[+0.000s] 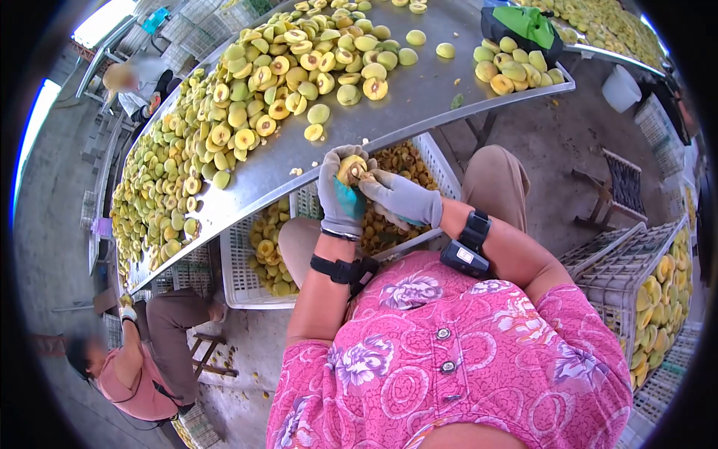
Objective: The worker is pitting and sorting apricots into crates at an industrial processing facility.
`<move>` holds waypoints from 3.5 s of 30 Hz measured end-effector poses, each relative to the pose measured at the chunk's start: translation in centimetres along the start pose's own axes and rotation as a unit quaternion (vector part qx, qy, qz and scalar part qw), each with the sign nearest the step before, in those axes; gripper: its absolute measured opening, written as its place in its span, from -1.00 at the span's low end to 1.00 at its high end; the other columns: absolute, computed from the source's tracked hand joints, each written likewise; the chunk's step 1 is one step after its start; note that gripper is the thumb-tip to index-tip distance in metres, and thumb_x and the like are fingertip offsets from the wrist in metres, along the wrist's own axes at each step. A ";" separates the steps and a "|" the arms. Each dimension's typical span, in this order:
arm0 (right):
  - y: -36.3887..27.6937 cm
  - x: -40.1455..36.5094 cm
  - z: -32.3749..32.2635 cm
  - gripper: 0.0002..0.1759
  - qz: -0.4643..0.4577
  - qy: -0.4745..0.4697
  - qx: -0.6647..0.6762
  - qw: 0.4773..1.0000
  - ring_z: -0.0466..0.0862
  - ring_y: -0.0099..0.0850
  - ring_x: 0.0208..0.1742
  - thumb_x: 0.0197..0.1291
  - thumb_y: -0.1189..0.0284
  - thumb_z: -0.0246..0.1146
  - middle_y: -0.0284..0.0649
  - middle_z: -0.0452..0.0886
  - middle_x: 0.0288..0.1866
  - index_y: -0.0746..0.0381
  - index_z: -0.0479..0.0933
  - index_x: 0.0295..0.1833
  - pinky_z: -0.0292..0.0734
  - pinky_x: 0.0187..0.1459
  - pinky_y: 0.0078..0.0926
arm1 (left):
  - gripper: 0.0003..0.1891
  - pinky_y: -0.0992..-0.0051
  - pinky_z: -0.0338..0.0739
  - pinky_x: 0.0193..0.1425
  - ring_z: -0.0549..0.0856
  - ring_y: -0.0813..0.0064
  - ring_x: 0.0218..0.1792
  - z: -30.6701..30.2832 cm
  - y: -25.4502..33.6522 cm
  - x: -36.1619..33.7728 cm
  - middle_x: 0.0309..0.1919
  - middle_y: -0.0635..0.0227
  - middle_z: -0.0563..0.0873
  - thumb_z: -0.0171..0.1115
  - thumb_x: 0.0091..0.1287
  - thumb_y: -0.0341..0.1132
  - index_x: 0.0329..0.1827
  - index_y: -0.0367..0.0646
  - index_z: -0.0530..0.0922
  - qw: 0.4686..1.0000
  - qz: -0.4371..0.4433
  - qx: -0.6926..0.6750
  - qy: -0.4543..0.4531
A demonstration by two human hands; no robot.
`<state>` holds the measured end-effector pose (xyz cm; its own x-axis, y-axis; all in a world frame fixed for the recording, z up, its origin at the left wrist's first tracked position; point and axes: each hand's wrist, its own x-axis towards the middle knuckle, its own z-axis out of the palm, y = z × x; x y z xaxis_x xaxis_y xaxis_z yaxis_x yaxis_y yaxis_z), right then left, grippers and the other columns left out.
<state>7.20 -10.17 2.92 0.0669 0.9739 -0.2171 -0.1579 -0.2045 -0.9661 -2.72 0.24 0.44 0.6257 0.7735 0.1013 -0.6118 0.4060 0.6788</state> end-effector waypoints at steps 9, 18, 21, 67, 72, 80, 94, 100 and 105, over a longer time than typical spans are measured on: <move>0.9 -0.2 -0.4 -0.66 0.083 -0.089 0.086 0.989 0.28 -0.58 -0.80 0.41 0.04 0.03 -0.42 0.32 -0.62 0.10 0.34 -0.18 0.19 -0.82 -0.55 | -0.47 0.25 0.66 -0.19 0.66 0.26 -0.33 0.5 0.3 -0.2 -0.36 0.17 0.64 0.00 0.45 0.13 -0.38 -0.23 0.52 0.989 -0.024 0.118 0.089; 1.1 -1.0 -0.1 -0.61 0.095 -0.097 0.084 0.987 0.22 -0.72 -0.79 0.39 -0.01 0.07 -0.54 0.27 -0.64 0.12 0.36 -0.15 0.06 -0.81 -0.71 | -0.46 0.31 0.66 -0.26 0.68 0.27 -0.39 0.5 0.7 -0.6 -0.37 0.15 0.67 0.05 0.40 0.17 -0.37 -0.21 0.54 0.978 -0.037 0.195 0.060; 1.2 -0.7 -0.7 -0.60 0.157 -0.162 0.163 0.960 0.20 -0.72 -0.80 0.38 -0.02 0.07 -0.54 0.27 -0.65 0.12 0.37 -0.15 0.03 -0.82 -0.70 | -0.46 0.34 0.64 -0.29 0.67 0.29 -0.42 0.0 1.1 -0.6 -0.38 0.15 0.67 0.05 0.41 0.16 -0.41 -0.21 0.55 0.991 -0.078 0.106 0.020; 5.6 3.0 -1.1 -0.57 0.178 -0.220 0.352 0.892 0.25 -0.69 -0.77 0.38 -0.04 0.06 -0.50 0.28 -0.64 0.13 0.40 -0.15 0.11 -0.77 -0.69 | -0.59 0.28 0.55 0.07 0.64 0.15 -0.04 -6.8 3.3 16.0 -0.06 0.14 0.61 0.29 0.16 -0.28 0.09 -0.09 0.47 0.530 0.068 0.844 0.039; 5.2 2.6 -0.9 -0.58 0.183 -0.195 0.309 0.913 0.26 -0.69 -0.76 0.37 -0.03 0.08 -0.48 0.31 -0.62 0.13 0.41 -0.13 0.13 -0.77 -0.69 | -0.69 0.40 0.66 -0.14 0.68 0.41 -0.18 -8.4 5.3 13.6 -0.14 0.26 0.64 0.10 0.24 -0.47 0.06 -0.19 0.48 0.968 -0.041 0.232 0.086; 3.4 1.5 -0.3 -0.60 0.094 -0.079 0.157 0.980 0.33 -0.62 -0.80 0.41 0.02 0.05 -0.40 0.37 -0.64 0.17 0.35 -0.07 0.14 -0.81 -0.66 | -0.66 0.19 0.67 0.00 0.66 0.21 -0.02 -5.6 6.2 5.7 -0.01 0.19 0.64 0.07 0.34 -0.20 0.08 -0.18 0.49 0.996 -0.044 0.024 0.077; 0.5 0.0 0.6 -0.66 0.036 -0.007 0.146 0.989 0.33 -0.60 -0.85 0.41 0.07 0.06 -0.37 0.41 -0.58 0.14 0.33 -0.15 0.22 -0.87 -0.61 | -0.60 0.08 0.49 0.25 0.58 0.06 0.11 -2.3 2.2 -0.8 0.13 0.07 0.53 0.06 0.30 -0.33 0.20 -0.25 0.40 0.992 -0.052 -0.119 -0.012; 0.4 0.1 0.9 -0.67 0.009 0.016 0.096 0.995 0.34 -0.62 -0.80 0.40 0.08 0.06 -0.40 0.39 -0.56 0.13 0.32 -0.13 0.23 -0.84 -0.61 | -0.59 0.14 0.46 0.30 0.56 0.07 0.14 -4.8 0.3 0.0 0.15 0.05 0.52 0.01 0.36 -0.32 0.23 -0.29 0.38 0.980 -0.076 -0.180 0.032; 0.4 0.1 0.4 -0.70 -0.004 0.056 0.059 0.997 0.34 -0.64 -0.76 0.41 0.11 0.05 -0.42 0.37 -0.55 0.12 0.31 -0.11 0.27 -0.81 -0.61 | -0.61 0.07 0.50 0.23 0.57 0.08 0.12 -2.5 2.4 -1.7 0.11 0.07 0.55 -0.03 0.46 -0.21 0.23 -0.26 0.38 0.992 -0.096 -0.078 0.017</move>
<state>6.75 -10.12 2.55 0.1765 0.9573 -0.2292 -0.2718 -0.1764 -0.9461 -6.46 1.07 0.04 0.7230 0.6893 -0.0462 -0.5520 0.6166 0.5613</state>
